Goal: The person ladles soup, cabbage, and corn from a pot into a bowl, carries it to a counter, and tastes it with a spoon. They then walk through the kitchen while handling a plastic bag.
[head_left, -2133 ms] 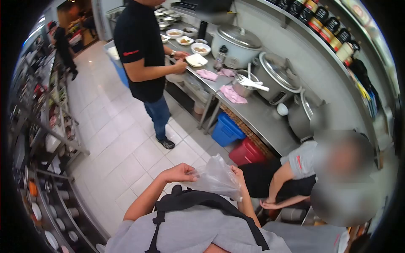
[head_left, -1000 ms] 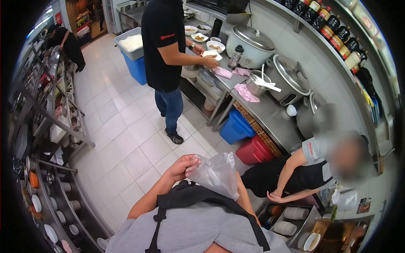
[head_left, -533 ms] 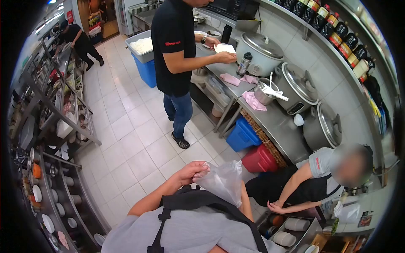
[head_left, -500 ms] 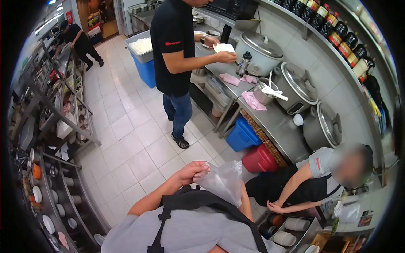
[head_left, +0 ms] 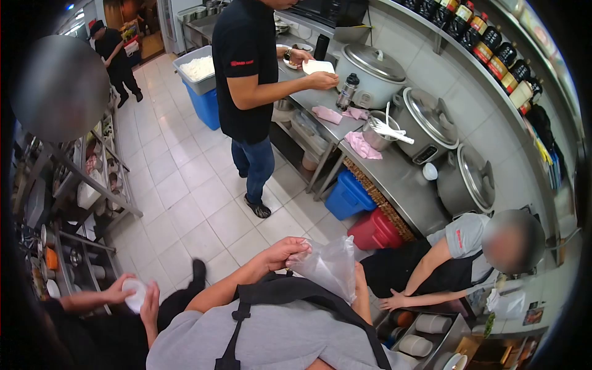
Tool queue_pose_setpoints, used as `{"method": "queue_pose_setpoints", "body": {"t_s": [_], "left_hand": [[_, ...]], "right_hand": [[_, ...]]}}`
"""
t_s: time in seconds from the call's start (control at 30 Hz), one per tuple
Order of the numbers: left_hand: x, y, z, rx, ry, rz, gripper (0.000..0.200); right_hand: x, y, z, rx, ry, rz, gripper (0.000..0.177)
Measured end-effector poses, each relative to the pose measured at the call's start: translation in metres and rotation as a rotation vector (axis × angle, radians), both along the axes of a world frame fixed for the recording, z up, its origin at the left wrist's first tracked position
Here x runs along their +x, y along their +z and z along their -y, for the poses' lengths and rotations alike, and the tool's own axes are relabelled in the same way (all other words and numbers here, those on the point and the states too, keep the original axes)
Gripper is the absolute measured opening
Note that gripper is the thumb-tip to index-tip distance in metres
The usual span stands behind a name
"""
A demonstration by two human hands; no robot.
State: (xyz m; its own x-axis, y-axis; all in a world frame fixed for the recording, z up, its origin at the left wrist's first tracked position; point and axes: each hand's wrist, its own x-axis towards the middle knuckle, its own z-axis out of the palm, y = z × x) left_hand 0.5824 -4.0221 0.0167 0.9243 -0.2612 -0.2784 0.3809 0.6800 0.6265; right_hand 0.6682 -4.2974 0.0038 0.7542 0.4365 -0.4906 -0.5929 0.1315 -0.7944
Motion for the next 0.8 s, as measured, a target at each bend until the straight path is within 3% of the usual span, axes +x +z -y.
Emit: {"method": "queue_pose_setpoints", "body": {"t_s": [0.23,0.33,0.5,0.8], "left_hand": [[-0.007,0.004,-0.014,-0.058,-0.022,0.003,0.017],[-0.011,0.01,-0.016,-0.034,0.036,-0.006,0.017],[-0.014,0.012,-0.023,-0.076,0.034,0.034,0.017],[-0.014,0.021,-0.02,0.005,0.114,-0.054,0.018]], "right_hand": [[0.011,-0.015,-0.005,0.139,0.036,-0.028,0.014],[0.013,-0.031,-0.005,0.116,0.075,-0.059,0.015],[-0.003,0.021,-0.031,-0.068,0.115,-0.027,0.02],[-0.009,0.026,-0.037,-0.174,0.075,-0.047,0.023]]}}
